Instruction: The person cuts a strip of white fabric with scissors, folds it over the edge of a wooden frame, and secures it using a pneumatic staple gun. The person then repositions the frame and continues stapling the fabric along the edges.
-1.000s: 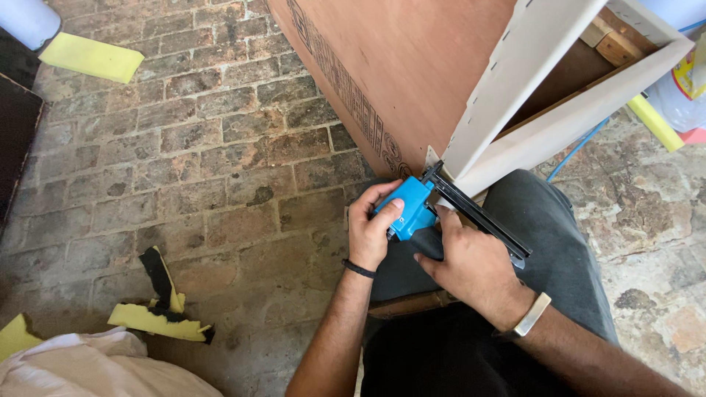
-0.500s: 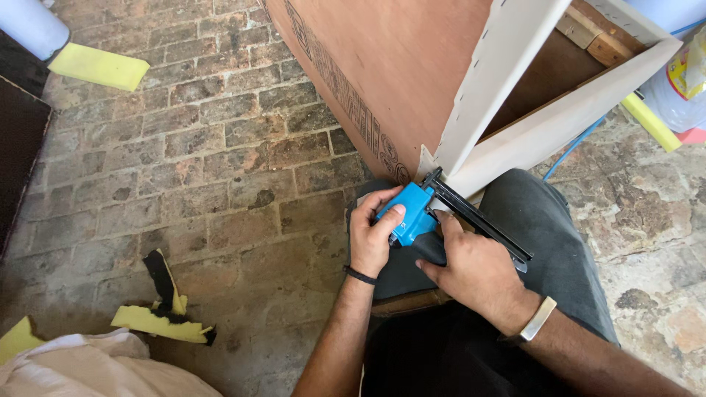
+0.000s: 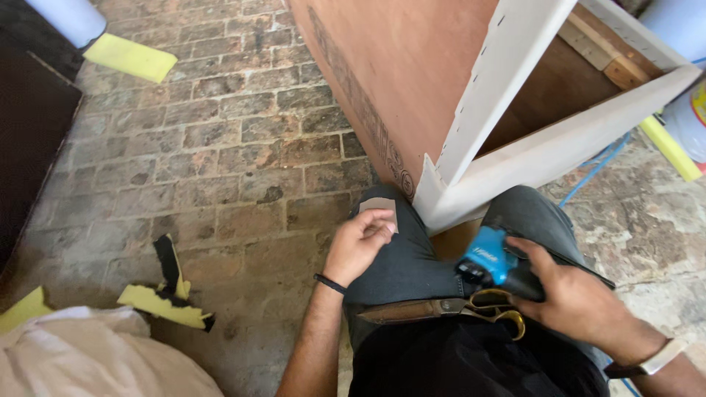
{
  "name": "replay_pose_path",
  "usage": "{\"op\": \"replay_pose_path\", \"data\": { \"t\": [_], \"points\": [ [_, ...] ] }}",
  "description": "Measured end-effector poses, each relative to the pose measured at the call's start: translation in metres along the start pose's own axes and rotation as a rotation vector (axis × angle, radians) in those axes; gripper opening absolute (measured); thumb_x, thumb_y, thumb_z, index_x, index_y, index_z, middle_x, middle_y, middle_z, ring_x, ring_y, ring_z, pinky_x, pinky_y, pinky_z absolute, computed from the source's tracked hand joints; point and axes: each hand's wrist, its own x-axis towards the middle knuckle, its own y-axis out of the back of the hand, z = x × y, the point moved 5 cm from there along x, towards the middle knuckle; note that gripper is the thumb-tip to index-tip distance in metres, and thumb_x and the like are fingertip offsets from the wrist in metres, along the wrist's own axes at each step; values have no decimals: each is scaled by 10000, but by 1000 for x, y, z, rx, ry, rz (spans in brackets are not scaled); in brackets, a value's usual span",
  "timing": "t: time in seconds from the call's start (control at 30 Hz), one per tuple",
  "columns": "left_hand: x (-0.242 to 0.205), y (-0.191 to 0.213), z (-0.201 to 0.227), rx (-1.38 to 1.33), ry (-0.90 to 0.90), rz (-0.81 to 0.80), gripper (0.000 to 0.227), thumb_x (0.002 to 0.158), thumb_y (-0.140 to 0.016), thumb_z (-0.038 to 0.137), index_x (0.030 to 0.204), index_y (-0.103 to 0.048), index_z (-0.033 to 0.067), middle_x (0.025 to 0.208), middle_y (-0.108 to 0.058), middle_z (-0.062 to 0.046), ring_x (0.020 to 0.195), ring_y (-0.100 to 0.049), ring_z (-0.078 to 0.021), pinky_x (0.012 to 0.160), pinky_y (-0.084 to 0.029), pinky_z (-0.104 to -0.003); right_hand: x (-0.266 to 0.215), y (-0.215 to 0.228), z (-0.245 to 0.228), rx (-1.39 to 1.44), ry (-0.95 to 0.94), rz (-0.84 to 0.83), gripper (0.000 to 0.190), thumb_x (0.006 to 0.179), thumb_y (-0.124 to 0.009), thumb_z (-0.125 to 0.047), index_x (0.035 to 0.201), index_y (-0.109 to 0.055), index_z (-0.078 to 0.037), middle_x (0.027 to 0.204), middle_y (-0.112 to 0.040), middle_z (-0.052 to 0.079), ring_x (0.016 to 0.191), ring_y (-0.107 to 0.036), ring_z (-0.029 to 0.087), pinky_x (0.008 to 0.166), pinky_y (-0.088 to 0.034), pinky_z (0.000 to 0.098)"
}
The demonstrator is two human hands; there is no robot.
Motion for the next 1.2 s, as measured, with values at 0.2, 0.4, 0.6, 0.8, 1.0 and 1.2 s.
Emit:
{"op": "replay_pose_path", "data": {
  "t": [0.2,0.4,0.6,0.8,1.0,1.2],
  "points": [
    [-22,-29,24,315,-23,-162,284,892,-739,282,1120,-729,112,964,-793,-54,865,-763,-171,784,-604,-307,9,-2,38,-2,-96,71,998,726,-878,-384,1564,-340,-315,744,-746,169,807,-765,380,780,-618,458],
    [-75,-136,32,856,-255,-628,465,772,-798,526,971,-755,108,911,-719,-128,867,-705,-330,746,-563,-448,19,-9,54,-56,43,62,981,703,-874,-412,1531,-358,-317,781,-740,182,789,-755,377,769,-611,471],
    [-91,-176,-6,886,-232,-704,384,904,-763,413,1010,-718,47,948,-726,-192,910,-714,-369,786,-564,-476,32,9,70,-29,28,-61,949,744,-853,-409,1539,-338,-341,798,-750,203,816,-753,385,788,-604,481],
    [-110,-210,-6,788,-23,-942,367,906,-767,392,1017,-731,44,889,-707,-160,831,-684,-319,731,-546,-442,12,4,105,-39,-46,-160,948,760,-804,-426,1561,-300,-374,883,-747,166,863,-745,368,806,-599,480],
    [-77,-195,62,654,232,-1034,352,907,-770,372,1023,-744,41,829,-688,-128,753,-654,-269,675,-528,-408,-47,37,111,77,331,334,1098,490,-898,-482,1472,-433,-326,1107,-717,303,966,-708,461,792,-566,461],
    [-83,-224,149,414,470,-1029,336,909,-774,351,1030,-757,38,769,-669,-96,674,-624,-219,620,-509,-374,-107,47,149,293,-194,-248,962,716,-866,-404,1514,-330,-355,1039,-760,177,1057,-725,360,971,-552,448]
  ]
}}
